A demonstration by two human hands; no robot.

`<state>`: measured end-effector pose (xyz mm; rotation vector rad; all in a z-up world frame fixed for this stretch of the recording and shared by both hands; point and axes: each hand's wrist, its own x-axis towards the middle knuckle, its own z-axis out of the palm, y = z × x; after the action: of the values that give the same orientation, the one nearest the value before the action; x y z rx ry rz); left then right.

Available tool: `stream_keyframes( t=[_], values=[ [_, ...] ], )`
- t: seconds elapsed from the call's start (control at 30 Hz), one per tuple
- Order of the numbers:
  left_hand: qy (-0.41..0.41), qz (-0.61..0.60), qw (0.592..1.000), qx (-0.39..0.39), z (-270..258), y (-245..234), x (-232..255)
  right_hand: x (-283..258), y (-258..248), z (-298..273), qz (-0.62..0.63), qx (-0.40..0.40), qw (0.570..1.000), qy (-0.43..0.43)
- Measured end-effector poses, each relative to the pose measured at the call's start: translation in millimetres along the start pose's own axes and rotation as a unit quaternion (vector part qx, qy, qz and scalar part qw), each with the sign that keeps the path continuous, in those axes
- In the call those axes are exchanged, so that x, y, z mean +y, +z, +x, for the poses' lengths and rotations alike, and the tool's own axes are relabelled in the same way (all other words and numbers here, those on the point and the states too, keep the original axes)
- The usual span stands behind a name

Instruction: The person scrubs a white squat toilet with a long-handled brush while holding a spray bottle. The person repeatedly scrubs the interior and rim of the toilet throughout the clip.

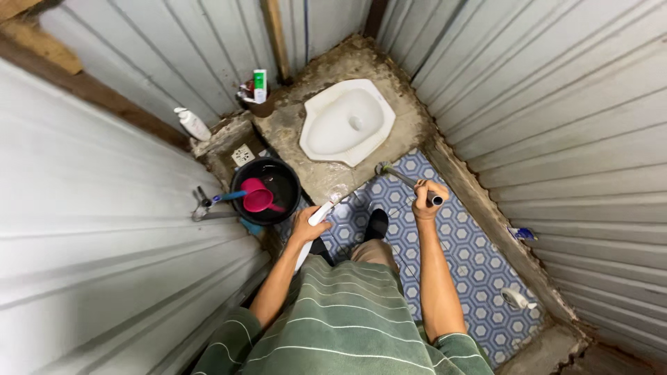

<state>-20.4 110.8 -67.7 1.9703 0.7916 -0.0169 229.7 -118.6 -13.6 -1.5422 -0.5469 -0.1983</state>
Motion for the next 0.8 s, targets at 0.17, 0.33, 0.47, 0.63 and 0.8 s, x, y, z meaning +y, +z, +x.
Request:
stream_keyframes(
  t=[0.17,0.33,0.47,0.63,0.8],
  values=[
    [0.019,-0.009,0.999,-0.033,21,22,38,8,-33,23,0.061,0.028,0.997,0.045],
    [-0.01,0.024,0.999,-0.032,43,56,80,18,-65,49,0.051,0.05,0.996,0.056],
    [0.018,-0.027,0.999,-0.012,61,79,101,41,-92,62,-0.028,0.04,0.998,0.027],
    [0.058,-0.015,0.998,0.031,83,119,127,92,-115,81,0.155,0.043,0.984,0.08],
    [0.035,-0.002,0.999,0.005,105,148,154,124,-139,107,0.255,0.053,0.958,0.12]
  ],
)
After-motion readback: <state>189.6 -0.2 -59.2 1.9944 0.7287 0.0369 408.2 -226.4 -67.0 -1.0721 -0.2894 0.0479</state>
